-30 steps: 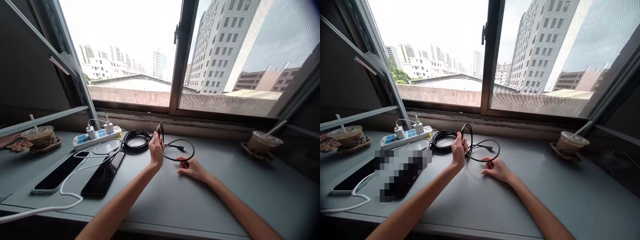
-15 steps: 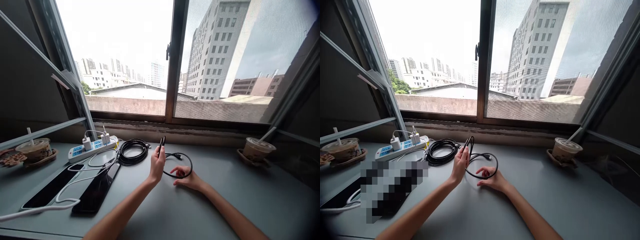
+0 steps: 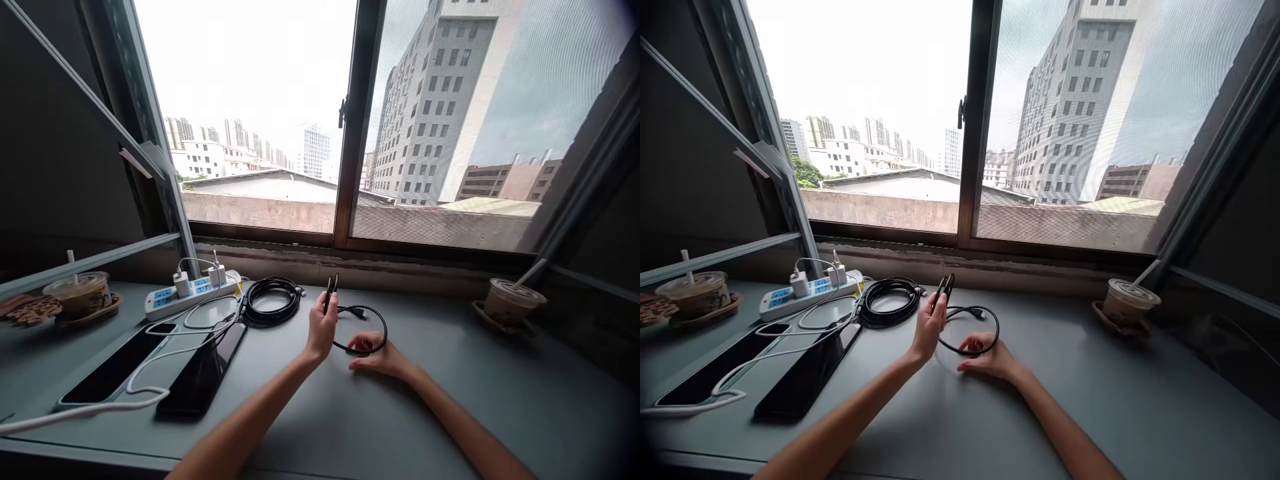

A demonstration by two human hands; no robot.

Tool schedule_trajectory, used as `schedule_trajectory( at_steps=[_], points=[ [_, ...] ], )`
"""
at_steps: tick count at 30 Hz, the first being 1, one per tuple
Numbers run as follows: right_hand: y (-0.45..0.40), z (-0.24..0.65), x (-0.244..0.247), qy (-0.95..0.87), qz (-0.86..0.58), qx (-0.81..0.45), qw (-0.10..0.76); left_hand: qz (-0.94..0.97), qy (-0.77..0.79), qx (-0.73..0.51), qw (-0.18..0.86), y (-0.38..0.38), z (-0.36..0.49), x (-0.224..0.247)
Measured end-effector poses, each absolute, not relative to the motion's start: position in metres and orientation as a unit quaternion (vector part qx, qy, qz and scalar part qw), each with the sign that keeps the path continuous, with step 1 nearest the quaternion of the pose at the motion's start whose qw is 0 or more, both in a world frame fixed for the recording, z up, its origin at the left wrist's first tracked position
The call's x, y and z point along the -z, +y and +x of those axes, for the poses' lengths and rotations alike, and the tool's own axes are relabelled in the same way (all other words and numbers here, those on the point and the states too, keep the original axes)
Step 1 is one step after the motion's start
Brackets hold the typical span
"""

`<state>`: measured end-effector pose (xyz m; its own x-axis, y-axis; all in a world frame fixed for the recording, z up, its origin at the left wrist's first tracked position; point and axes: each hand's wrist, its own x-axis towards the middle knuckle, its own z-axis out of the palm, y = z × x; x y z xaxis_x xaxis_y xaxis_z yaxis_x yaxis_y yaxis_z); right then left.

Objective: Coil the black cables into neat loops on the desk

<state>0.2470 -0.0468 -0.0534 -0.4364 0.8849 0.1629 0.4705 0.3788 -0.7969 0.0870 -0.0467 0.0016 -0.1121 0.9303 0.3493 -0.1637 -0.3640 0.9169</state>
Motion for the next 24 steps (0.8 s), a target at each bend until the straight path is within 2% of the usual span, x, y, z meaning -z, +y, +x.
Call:
schedule_trajectory(
  at_steps=[9,15,20,24],
  points=[
    [-0.05,0.248,0.051,-0.758,-0.439,-0.377,0.302,0.539,0.382,-0.636,0.398,-0.035,0.08,0.004],
    [-0.049,0.249,0.049,-0.731,-0.415,-0.426,0.335,0.58,0.39,-0.607,0.378,-0.035,0.078,0.004],
    [-0.048,0.244,0.038,-0.676,-0.389,-0.458,0.427,0.636,0.383,-0.572,0.348,-0.035,0.075,0.007],
    [-0.048,0.243,0.019,-0.602,-0.372,-0.467,0.53,0.637,0.373,-0.596,0.317,-0.035,0.071,0.006]
  ],
)
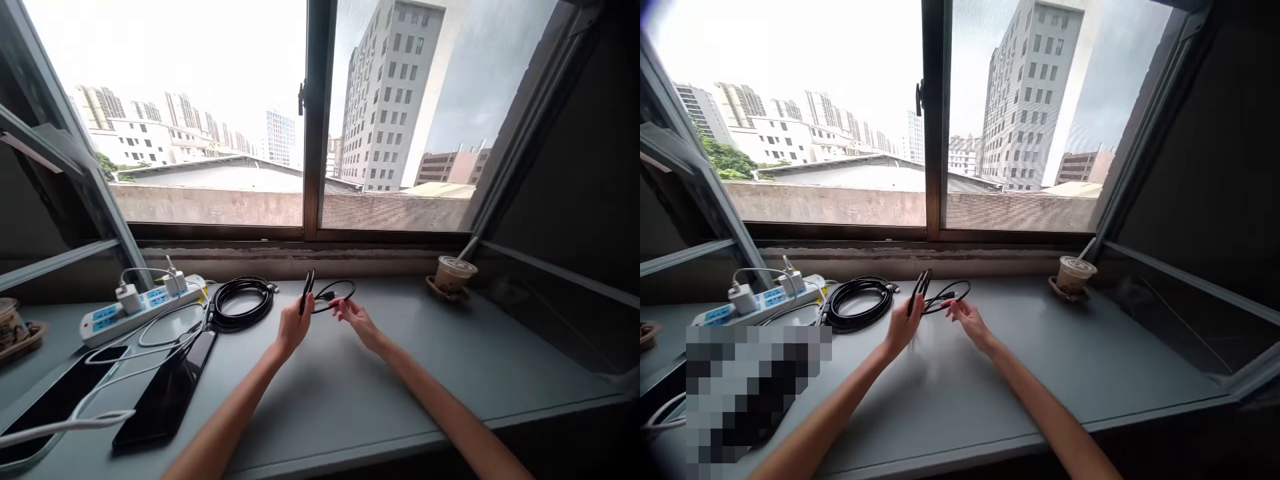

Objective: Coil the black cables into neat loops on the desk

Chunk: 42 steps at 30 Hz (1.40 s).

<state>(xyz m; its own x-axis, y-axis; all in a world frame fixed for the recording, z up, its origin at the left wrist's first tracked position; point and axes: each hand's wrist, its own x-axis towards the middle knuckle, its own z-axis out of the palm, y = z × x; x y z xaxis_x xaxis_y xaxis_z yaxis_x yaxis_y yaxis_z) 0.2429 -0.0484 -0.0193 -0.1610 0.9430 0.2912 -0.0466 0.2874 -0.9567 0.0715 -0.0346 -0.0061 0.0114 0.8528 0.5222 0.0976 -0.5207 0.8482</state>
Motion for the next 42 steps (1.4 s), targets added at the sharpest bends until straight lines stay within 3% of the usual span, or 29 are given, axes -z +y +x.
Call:
schedule_trajectory(
  at_steps=[6,14,20,27,31,37,42],
  points=[
    [-0.051,0.255,-0.022,-0.504,-0.318,-0.504,0.625,0.57,0.36,-0.682,0.283,-0.034,0.067,-0.003],
    [-0.088,0.271,-0.122,-0.535,-0.262,-0.571,0.565,0.437,0.293,-0.815,0.242,-0.032,0.054,-0.073],
    [-0.118,0.263,-0.177,-0.564,-0.23,-0.533,0.588,0.438,0.279,-0.82,0.241,-0.027,0.034,-0.138],
    [-0.111,0.247,-0.179,-0.543,-0.123,-0.535,0.636,0.49,0.342,-0.781,0.183,-0.043,0.012,-0.17],
    [-0.092,0.24,-0.169,-0.538,-0.194,-0.508,0.644,0.489,0.36,-0.784,0.126,-0.038,0.003,-0.164],
    [-0.062,0.222,-0.166,-0.556,-0.212,-0.585,0.551,0.513,0.318,-0.779,0.17,-0.017,-0.006,-0.156],
    [-0.055,0.217,-0.16,-0.552,-0.311,-0.473,0.613,0.517,0.27,-0.796,0.163,-0.023,0.001,-0.157]
  ],
)
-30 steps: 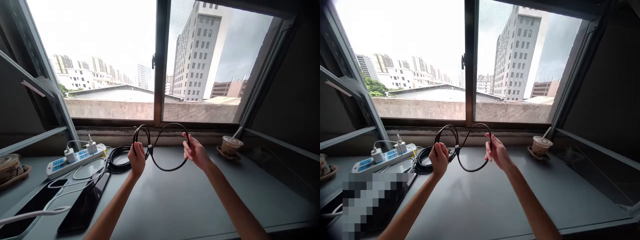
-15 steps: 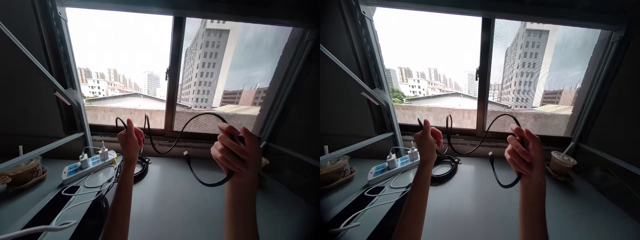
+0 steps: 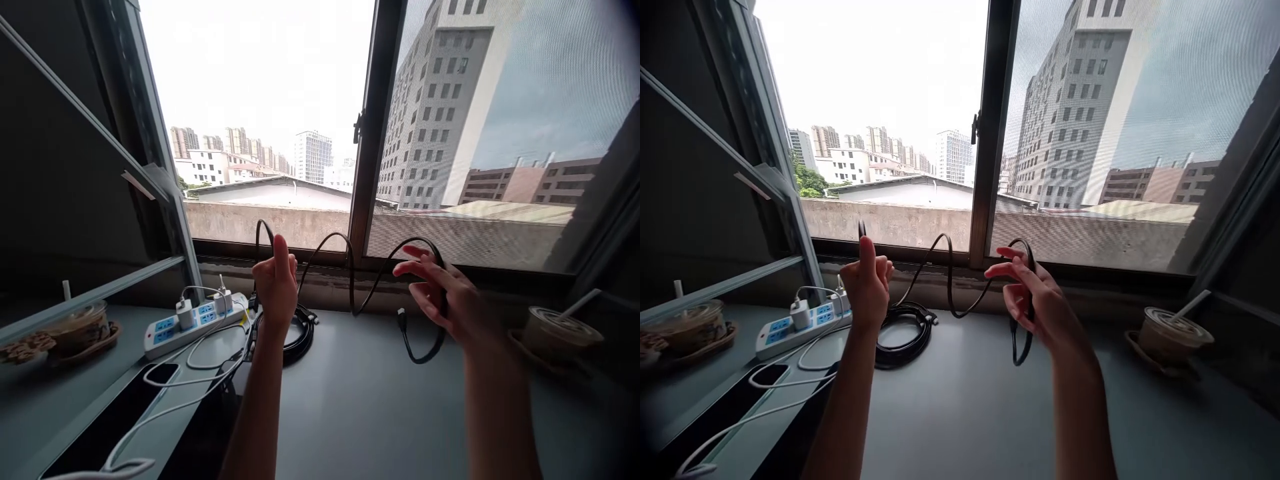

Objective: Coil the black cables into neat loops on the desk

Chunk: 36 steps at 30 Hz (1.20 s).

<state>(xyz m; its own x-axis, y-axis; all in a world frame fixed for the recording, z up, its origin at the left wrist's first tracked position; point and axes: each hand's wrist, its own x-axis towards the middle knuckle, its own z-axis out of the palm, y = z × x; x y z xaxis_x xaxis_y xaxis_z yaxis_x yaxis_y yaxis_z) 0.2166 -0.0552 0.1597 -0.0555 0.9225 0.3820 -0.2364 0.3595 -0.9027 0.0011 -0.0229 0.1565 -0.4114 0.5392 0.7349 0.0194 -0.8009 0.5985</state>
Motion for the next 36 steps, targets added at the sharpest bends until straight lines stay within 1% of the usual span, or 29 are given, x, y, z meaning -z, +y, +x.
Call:
schedule_trajectory(
  at_steps=[2,5,10,15,19,24,28,32,36],
  points=[
    [-0.054,0.215,-0.158,-0.563,-0.343,-0.428,0.618,0.537,0.244,-0.792,0.154,-0.027,0.005,-0.156],
    [-0.054,0.209,-0.156,-0.587,-0.374,-0.399,0.597,0.586,0.223,-0.768,0.134,-0.033,0.01,-0.155],
    [-0.055,0.192,-0.156,-0.613,-0.38,-0.417,0.553,0.64,0.234,-0.719,0.138,-0.045,0.021,-0.153],
    [-0.059,0.186,-0.155,-0.643,-0.365,-0.449,0.502,0.745,0.24,-0.599,0.173,-0.057,0.033,-0.155],
    [-0.065,0.187,-0.155,-0.622,-0.352,-0.467,0.521,0.802,0.298,-0.494,0.156,-0.068,0.04,-0.157],
    [-0.069,0.187,-0.157,-0.602,-0.346,-0.446,0.565,0.858,0.288,-0.4,0.143,-0.082,0.052,-0.159],
    [-0.067,0.187,-0.158,-0.614,-0.381,-0.412,0.555,0.885,0.298,-0.339,0.114,-0.086,0.061,-0.158],
    [-0.065,0.188,-0.157,-0.598,-0.401,-0.373,0.586,0.885,0.319,-0.336,0.049,-0.085,0.063,-0.156],
    [-0.063,0.193,-0.155,-0.592,-0.406,-0.332,0.612,0.834,0.344,-0.428,0.042,-0.09,0.056,-0.16]
  ],
)
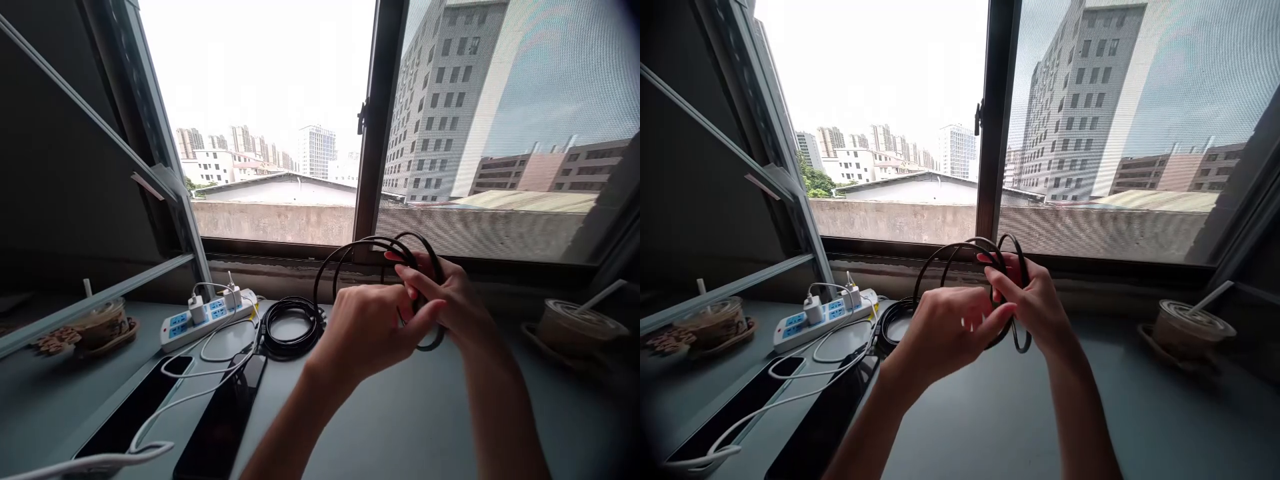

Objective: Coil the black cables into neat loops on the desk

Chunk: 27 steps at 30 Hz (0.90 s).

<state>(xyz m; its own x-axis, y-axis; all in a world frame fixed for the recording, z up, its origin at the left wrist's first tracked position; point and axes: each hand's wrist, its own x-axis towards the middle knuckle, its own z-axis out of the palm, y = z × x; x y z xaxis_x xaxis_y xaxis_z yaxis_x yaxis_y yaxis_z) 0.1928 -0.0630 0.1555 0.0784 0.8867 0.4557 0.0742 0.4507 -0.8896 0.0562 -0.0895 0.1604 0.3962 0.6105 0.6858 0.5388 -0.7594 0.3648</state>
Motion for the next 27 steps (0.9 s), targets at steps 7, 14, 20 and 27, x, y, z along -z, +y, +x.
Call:
schedule_trajectory(
  at_steps=[7,14,20,27],
  points=[
    [-0.069,0.2,-0.157,-0.658,-0.472,-0.15,0.568,0.822,0.307,-0.479,0.03,-0.087,0.02,-0.171],
    [-0.086,0.191,-0.156,-0.725,-0.456,0.025,0.515,0.785,0.36,-0.504,-0.002,-0.037,0.027,-0.148],
    [-0.094,0.191,-0.156,-0.761,-0.387,0.072,0.515,0.744,0.337,-0.578,0.003,-0.025,0.031,-0.148],
    [-0.072,0.185,-0.154,-0.698,-0.436,-0.076,0.564,0.627,0.396,-0.655,0.146,-0.027,0.032,-0.146]
  ],
)
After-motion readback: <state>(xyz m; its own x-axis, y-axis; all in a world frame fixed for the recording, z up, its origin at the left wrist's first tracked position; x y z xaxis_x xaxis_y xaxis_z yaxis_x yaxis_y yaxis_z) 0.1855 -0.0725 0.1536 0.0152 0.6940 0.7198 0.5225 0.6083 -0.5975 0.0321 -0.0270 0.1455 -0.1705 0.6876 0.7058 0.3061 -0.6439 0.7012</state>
